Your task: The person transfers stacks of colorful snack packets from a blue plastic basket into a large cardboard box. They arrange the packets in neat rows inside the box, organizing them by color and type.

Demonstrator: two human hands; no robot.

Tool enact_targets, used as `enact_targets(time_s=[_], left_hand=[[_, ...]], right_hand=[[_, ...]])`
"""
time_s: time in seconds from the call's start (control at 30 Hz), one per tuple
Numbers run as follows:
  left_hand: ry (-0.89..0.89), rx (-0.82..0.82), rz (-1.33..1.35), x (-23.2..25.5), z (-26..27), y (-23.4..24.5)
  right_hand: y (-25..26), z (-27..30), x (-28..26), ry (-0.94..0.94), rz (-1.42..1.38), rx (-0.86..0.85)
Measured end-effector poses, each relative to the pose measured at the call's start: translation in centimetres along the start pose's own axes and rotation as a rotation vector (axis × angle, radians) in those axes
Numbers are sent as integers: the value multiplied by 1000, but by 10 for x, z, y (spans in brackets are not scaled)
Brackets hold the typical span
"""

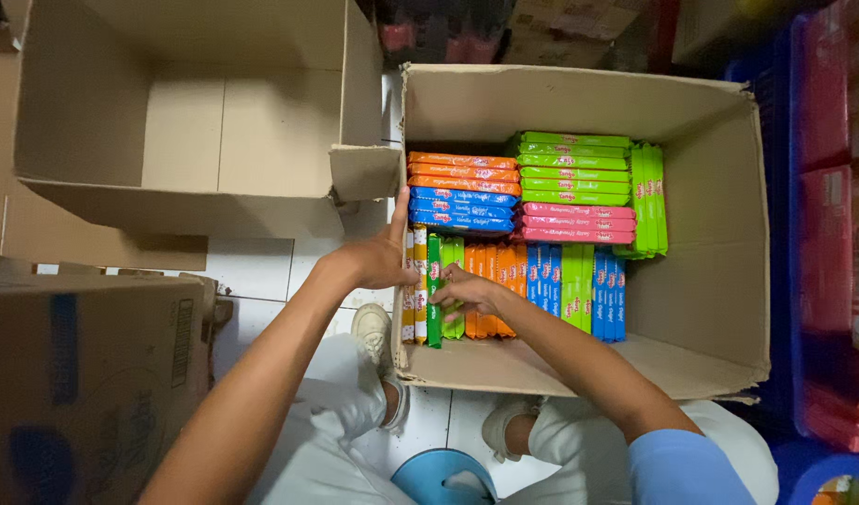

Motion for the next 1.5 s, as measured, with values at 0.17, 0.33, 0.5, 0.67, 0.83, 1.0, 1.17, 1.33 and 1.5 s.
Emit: enact_targets(time_s=[0.17,0.33,0.5,0.67,0.83,1.0,1.17,1.33,1.5], left_hand=[[-15,9,62,9,11,12],[-24,5,77,8,11,11],[-8,0,47,7,14,13],[-13,-1,44,8,14,9],[-11,-7,22,5,8,6],[-38,6,78,8,11,6],[-51,35,80,5,9,7],[-66,45,98,5,9,8],[-42,38,55,1,3,3]], right_hand=[[-5,-14,7,49,-31,5],[3,-42,20,102,69,96],[4,-42,23,133,185,138],[9,-27,13,50,78,15],[9,-12,8,3,150,-57],[20,-22,11,18,234,-97],[18,-23,16,27,147,-106],[20,-43,37,-3,84,-102],[8,-38,36,31,7,-7]])
Point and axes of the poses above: each hand's wrist, its own z-axis away from the middle knuckle, its own y-axis out of the back of the hand, x = y × z, the point moved 4 cm from there along -z, towards the middle knuckle, and after that the axes turned 11 degrees about -z, right-handed, at the moved point
